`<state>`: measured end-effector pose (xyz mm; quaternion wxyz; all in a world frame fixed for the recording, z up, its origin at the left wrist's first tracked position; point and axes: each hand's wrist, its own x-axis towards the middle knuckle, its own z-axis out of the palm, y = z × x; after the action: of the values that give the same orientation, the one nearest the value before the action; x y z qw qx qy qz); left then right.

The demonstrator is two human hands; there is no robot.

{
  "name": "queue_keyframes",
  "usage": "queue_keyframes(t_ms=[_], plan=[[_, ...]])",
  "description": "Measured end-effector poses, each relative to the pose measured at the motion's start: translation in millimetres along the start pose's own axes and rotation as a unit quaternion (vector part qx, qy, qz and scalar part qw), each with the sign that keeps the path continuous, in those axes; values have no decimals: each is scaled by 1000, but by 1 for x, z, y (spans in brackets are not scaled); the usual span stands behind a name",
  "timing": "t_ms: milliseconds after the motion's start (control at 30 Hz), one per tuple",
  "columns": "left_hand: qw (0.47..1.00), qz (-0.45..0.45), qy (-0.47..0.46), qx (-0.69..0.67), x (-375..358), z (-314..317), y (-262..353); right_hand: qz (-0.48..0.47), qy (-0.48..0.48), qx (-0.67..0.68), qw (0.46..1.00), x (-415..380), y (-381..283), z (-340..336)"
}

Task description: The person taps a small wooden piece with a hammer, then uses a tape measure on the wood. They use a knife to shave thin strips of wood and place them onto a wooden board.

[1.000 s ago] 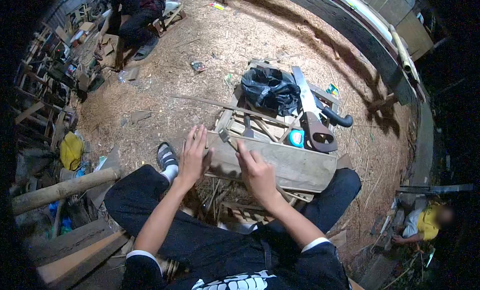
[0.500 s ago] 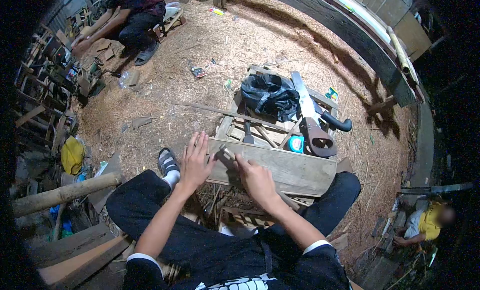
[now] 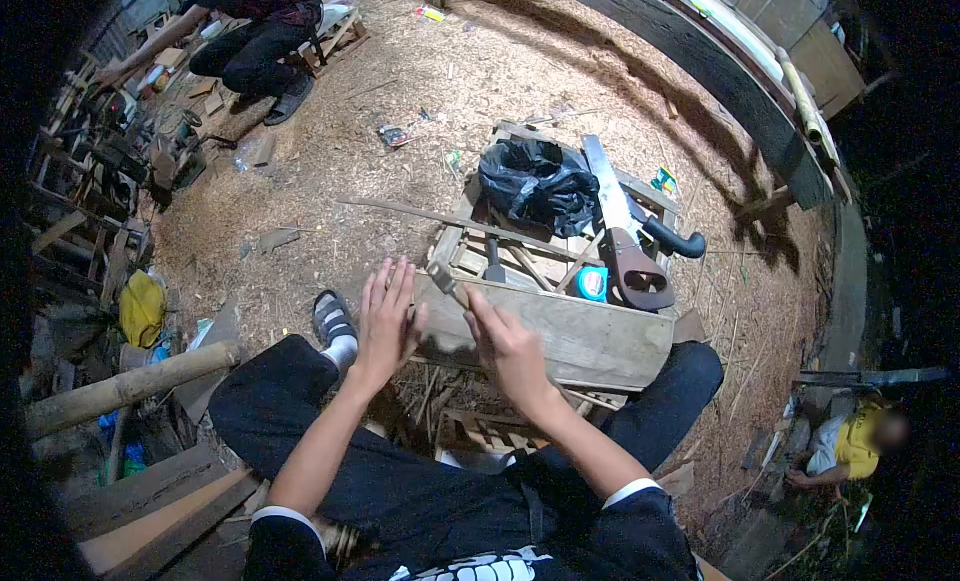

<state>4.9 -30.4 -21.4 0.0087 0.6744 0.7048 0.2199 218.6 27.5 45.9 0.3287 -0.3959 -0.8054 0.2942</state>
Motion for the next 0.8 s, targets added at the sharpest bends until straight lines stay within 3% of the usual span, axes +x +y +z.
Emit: queue_keyframes(t_ms=[33,100,167,267,300,367,500,633,700,767,800], plan=[[1000,2,-1,0,0,0,0,1,2,0,1000,-1,2,0],[1000,-4,-19,-3,1,1,1,68,-186,-148,969,1,4,-4],[1000,-3,-12,-16,1,1,0,53,-186,-160,968,5,-1,-8],[1000,-10,-14,-14,2,1,1,-45,24,-17,999,6,-15,-3],[1000,-14,-21,1,3,0,2,-45,24,-16,999,-2,-7,1],[1000,-9,-14,5,3,1,-1,52,-124,-128,983,-14,18,6],[1000,2,-6,-8,2,3,0,2,-77,-118,990,-6,-9,-12],[1000,4,-3,-12,2,5,-1,-6,-45,-111,993,-16,8,2],[1000,7,3,-11,5,2,0,68,-195,-180,962,-4,-1,-11],[1000,18,-12,-23,2,-7,2,63,-171,-173,968,-2,-13,-11],[1000,17,-11,-24,2,-3,1,30,-78,-119,989,-6,-8,-3]])
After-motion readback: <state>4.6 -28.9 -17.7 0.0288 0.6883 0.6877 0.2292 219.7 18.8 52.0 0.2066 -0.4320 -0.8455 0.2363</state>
